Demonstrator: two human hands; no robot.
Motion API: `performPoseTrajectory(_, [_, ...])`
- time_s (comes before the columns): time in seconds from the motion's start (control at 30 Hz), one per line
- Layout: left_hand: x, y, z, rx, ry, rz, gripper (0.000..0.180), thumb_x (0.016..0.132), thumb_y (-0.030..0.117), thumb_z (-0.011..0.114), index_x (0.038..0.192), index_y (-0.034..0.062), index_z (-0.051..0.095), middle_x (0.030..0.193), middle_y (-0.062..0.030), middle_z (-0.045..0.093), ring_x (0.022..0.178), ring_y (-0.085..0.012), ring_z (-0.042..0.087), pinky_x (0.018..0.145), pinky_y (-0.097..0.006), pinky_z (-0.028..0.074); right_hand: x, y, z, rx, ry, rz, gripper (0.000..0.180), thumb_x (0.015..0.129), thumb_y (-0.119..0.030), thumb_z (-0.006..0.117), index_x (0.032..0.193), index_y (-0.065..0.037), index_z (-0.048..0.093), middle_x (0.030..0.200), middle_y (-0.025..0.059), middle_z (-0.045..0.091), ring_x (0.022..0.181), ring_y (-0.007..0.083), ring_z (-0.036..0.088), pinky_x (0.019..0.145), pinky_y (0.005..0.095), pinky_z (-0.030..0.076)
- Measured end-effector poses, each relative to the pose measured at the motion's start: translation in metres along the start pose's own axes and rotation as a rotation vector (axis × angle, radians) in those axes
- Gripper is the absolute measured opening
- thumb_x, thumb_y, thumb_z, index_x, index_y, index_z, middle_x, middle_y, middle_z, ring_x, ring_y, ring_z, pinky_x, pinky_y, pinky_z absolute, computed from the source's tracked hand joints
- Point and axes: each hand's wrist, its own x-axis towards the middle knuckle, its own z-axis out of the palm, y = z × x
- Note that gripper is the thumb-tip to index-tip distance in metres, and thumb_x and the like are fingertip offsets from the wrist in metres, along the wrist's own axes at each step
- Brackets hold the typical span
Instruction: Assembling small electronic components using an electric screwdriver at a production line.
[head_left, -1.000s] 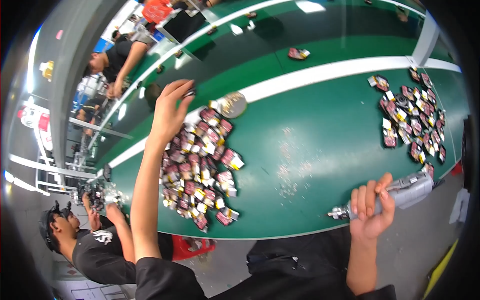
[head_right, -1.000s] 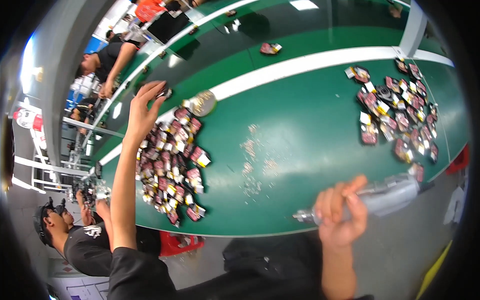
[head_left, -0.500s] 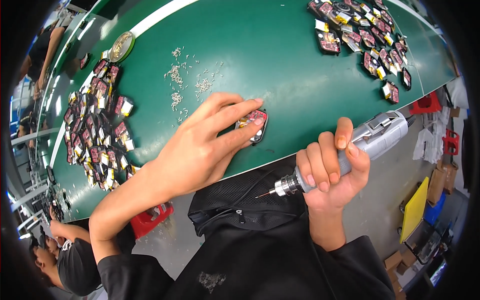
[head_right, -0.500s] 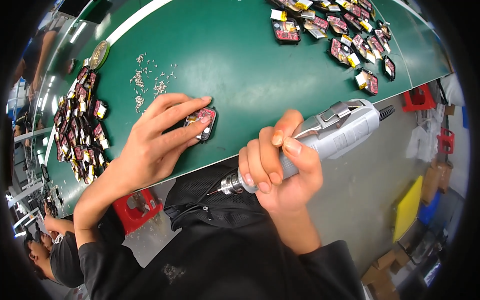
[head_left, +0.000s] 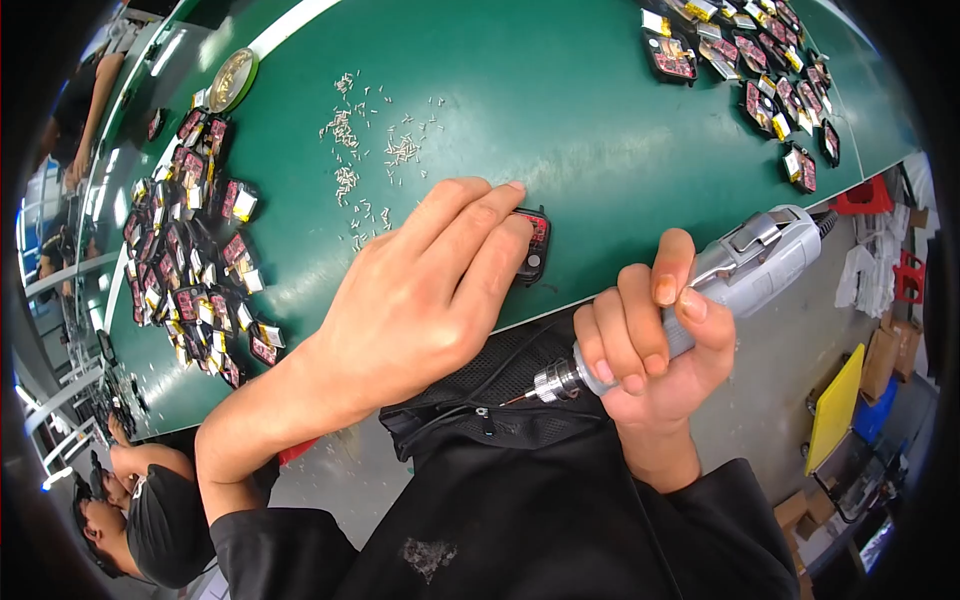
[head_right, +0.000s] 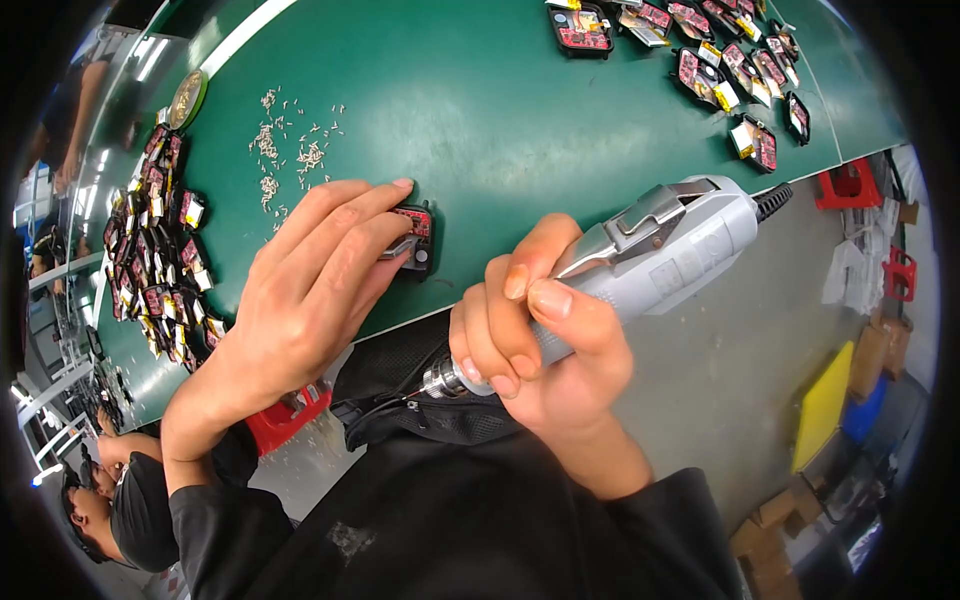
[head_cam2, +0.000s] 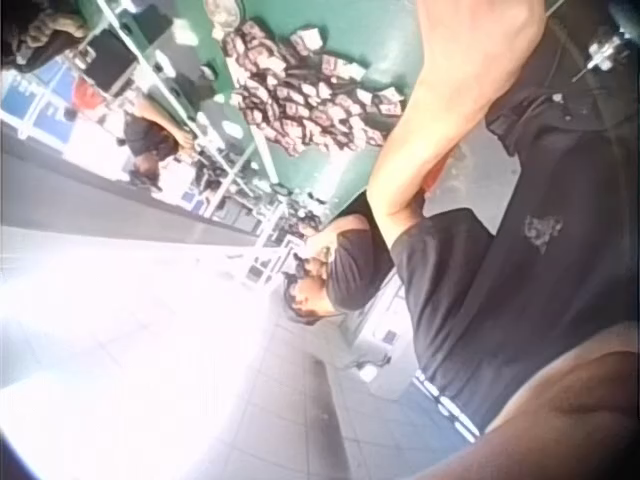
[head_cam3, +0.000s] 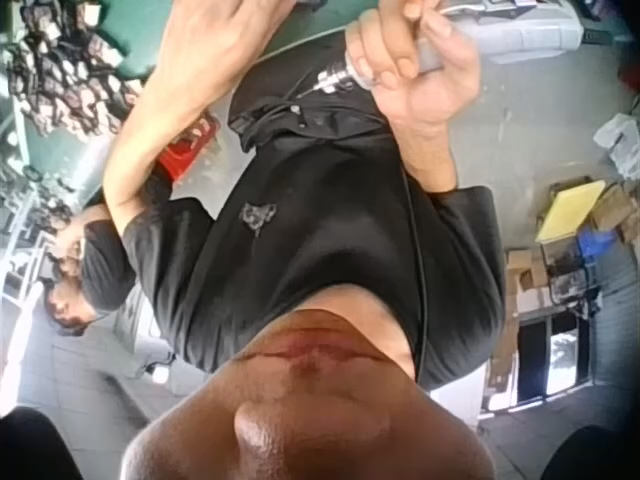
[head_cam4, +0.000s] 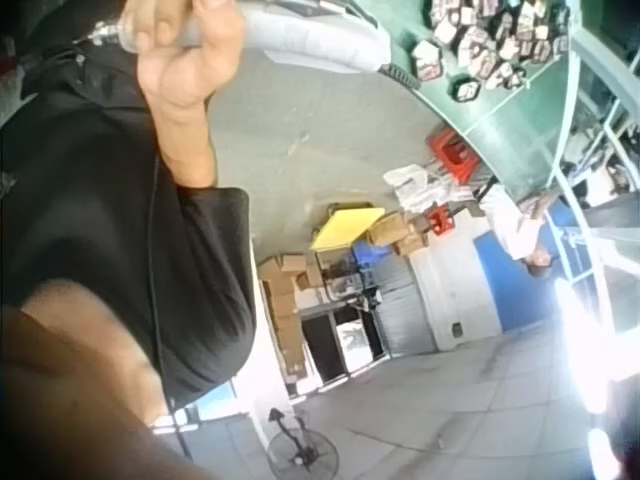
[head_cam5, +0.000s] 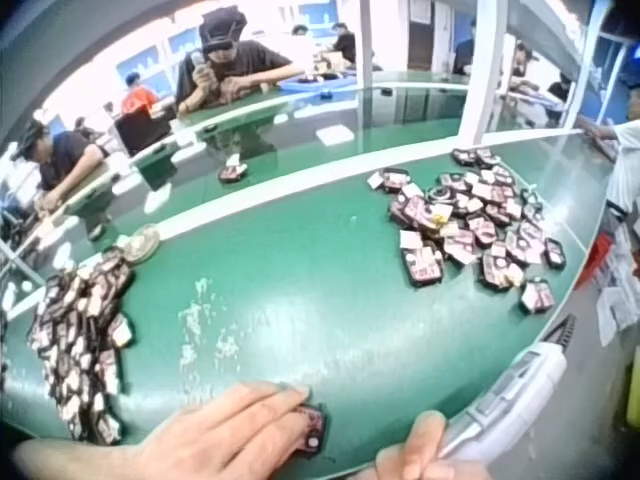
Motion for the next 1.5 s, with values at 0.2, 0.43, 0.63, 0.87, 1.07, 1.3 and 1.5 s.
performPoseTrajectory(0.2, [-0.004, 0.003, 0.005, 0.021, 0.04, 0.004, 0.038, 0.063, -0.01, 0.069, 0.099, -0.0065, 0.057, 0.104, -0.0199, 0.063, 0.085, -0.0329, 0.062, 0.063, -0.036, 0.054, -0.003, 0.01, 0.004, -0.025, 0.015, 0.064, 0.011, 0.09, -0.017, 0.042, 0.092, -0.008, 0.046, 0.052, 0.0001, 0.04, 0.039, 0.0116, 0.038, 0.049, 0.0292, 0.041])
performPoseTrajectory(0.43, [-0.001, 0.008, 0.013, 0.027, 0.066, 0.031, 0.041, 0.059, -0.008, 0.068, 0.098, -0.0071, 0.058, 0.102, -0.0193, 0.063, 0.084, -0.031, 0.062, 0.06, -0.034, 0.054, -0.007, 0.023, 0.009, -0.028, 0.129, 0.083, 0.009, 0.089, -0.012, 0.044, 0.091, -0.003, 0.046, 0.05, 0.0025, 0.04, 0.04, 0.0135, 0.04, 0.044, 0.0296, 0.039])
performPoseTrajectory(0.63, [0.003, 0.017, 0.017, 0.053, 0.066, 0.044, 0.034, 0.059, 0.0, 0.066, 0.092, -0.0078, 0.061, 0.097, -0.0176, 0.064, 0.081, -0.0282, 0.062, 0.056, -0.031, 0.054, -0.012, 0.028, 0.006, -0.055, 0.183, 0.078, 0.009, 0.088, -0.011, 0.046, 0.091, -0.002, 0.046, 0.05, 0.0037, 0.042, 0.039, 0.0142, 0.04, 0.044, 0.0295, 0.038])
performPoseTrajectory(0.87, [0.002, 0.018, 0.017, 0.18, 0.044, 0.123, 0.042, 0.05, 0.001, 0.063, 0.089, -0.0122, 0.061, 0.091, -0.0214, 0.063, 0.076, -0.0296, 0.063, 0.054, -0.032, 0.054, -0.011, 0.025, 0.006, -0.069, 0.207, 0.084, 0.011, 0.089, -0.012, 0.046, 0.092, -0.002, 0.047, 0.05, 0.004, 0.042, 0.039, 0.0141, 0.04, 0.042, 0.0288, 0.038])
performPoseTrajectory(1.07, [0.001, 0.02, 0.024, 0.272, 0.113, 0.199, 0.043, 0.047, 0.002, 0.06, 0.087, -0.0144, 0.06, 0.09, -0.0251, 0.063, 0.077, -0.0318, 0.064, 0.057, -0.033, 0.055, -0.011, 0.027, 0.005, -0.024, 0.205, 0.075, 0.011, 0.088, -0.012, 0.046, 0.092, -0.001, 0.047, 0.05, 0.0044, 0.041, 0.037, 0.0136, 0.038, 0.04, 0.0277, 0.037])
performPoseTrajectory(1.3, [-0.001, 0.027, 0.021, 0.249, 0.057, 0.123, 0.04, 0.054, 0.002, 0.065, 0.091, -0.0146, 0.059, 0.094, -0.0259, 0.063, 0.08, -0.0332, 0.064, 0.063, -0.035, 0.055, -0.011, 0.022, 0.003, -0.033, 0.174, 0.088, 0.012, 0.088, -0.011, 0.045, 0.094, -0.001, 0.046, 0.05, 0.0043, 0.04, 0.038, 0.0137, 0.038, 0.041, 0.0287, 0.036])
performPoseTrajectory(1.5, [0.001, 0.03, 0.014, 0.173, -0.012, 0.13, 0.039, 0.061, -0.002, 0.066, 0.096, -0.0165, 0.059, 0.101, -0.0278, 0.062, 0.088, -0.0347, 0.063, 0.068, -0.037, 0.055, 0.011, -0.048, 0.018, -0.271, -0.135, -0.023, 0.011, 0.091, -0.016, 0.046, 0.094, -0.006, 0.043, 0.051, 0.0011, 0.041, 0.039, 0.0112, 0.041, 0.047, 0.0299, 0.04])
